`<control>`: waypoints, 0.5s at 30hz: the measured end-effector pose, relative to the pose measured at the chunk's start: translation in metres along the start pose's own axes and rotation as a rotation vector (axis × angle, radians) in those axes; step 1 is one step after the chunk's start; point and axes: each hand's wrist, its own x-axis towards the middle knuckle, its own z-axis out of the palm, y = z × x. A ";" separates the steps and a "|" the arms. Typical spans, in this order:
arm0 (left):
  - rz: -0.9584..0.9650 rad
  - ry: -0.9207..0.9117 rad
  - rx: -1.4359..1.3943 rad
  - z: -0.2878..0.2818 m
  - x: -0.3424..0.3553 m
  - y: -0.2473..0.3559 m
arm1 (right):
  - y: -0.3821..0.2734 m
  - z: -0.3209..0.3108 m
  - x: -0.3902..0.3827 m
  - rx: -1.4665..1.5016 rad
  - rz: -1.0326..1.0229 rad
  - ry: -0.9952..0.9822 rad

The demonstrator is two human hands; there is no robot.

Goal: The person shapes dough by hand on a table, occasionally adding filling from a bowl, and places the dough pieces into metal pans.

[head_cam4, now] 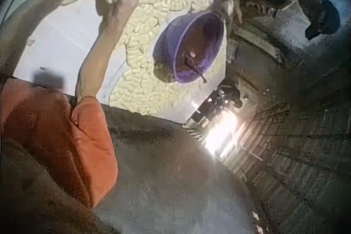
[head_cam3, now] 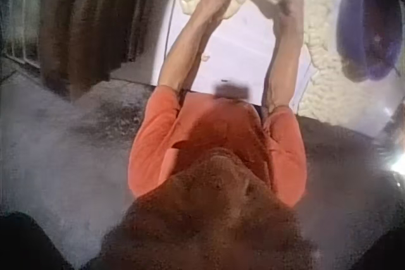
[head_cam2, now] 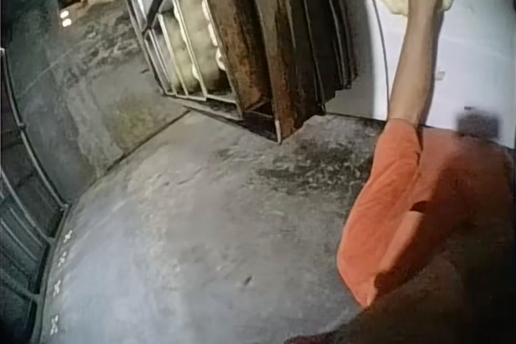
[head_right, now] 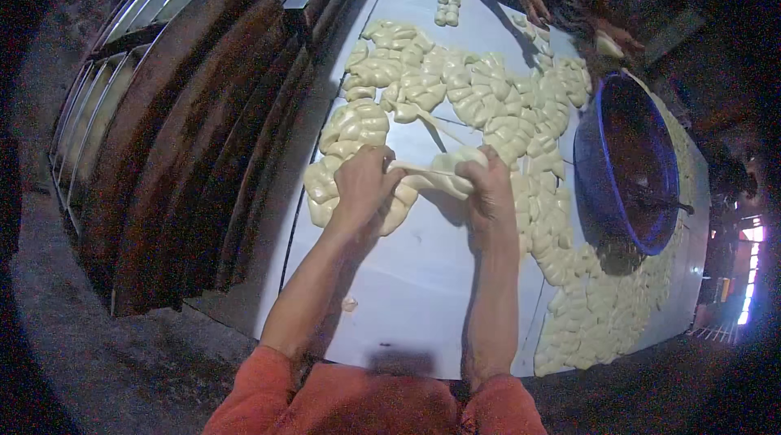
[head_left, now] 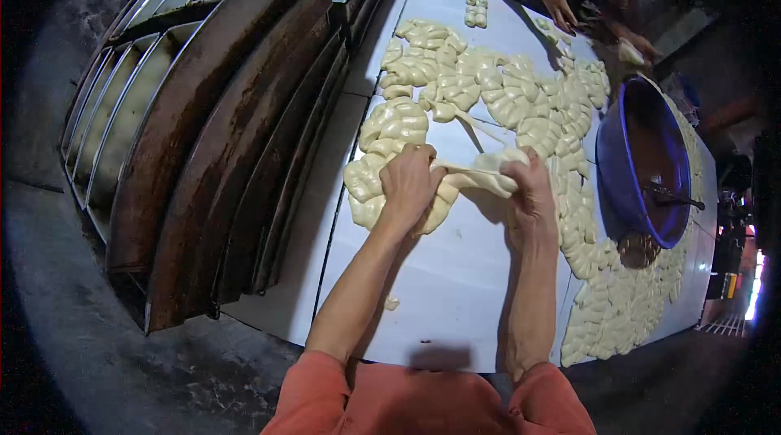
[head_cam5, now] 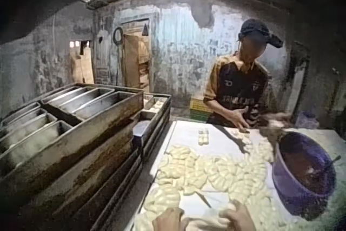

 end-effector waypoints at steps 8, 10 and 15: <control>-0.013 0.028 0.005 0.003 0.001 -0.002 | -0.074 -0.001 -0.013 -0.199 -0.182 -0.083; -0.022 0.008 0.028 0.001 0.002 0.001 | -0.097 0.007 -0.021 -0.210 -0.256 -0.132; -0.006 -0.061 -0.035 -0.003 0.002 -0.004 | -0.097 0.012 -0.015 -0.278 -0.245 -0.128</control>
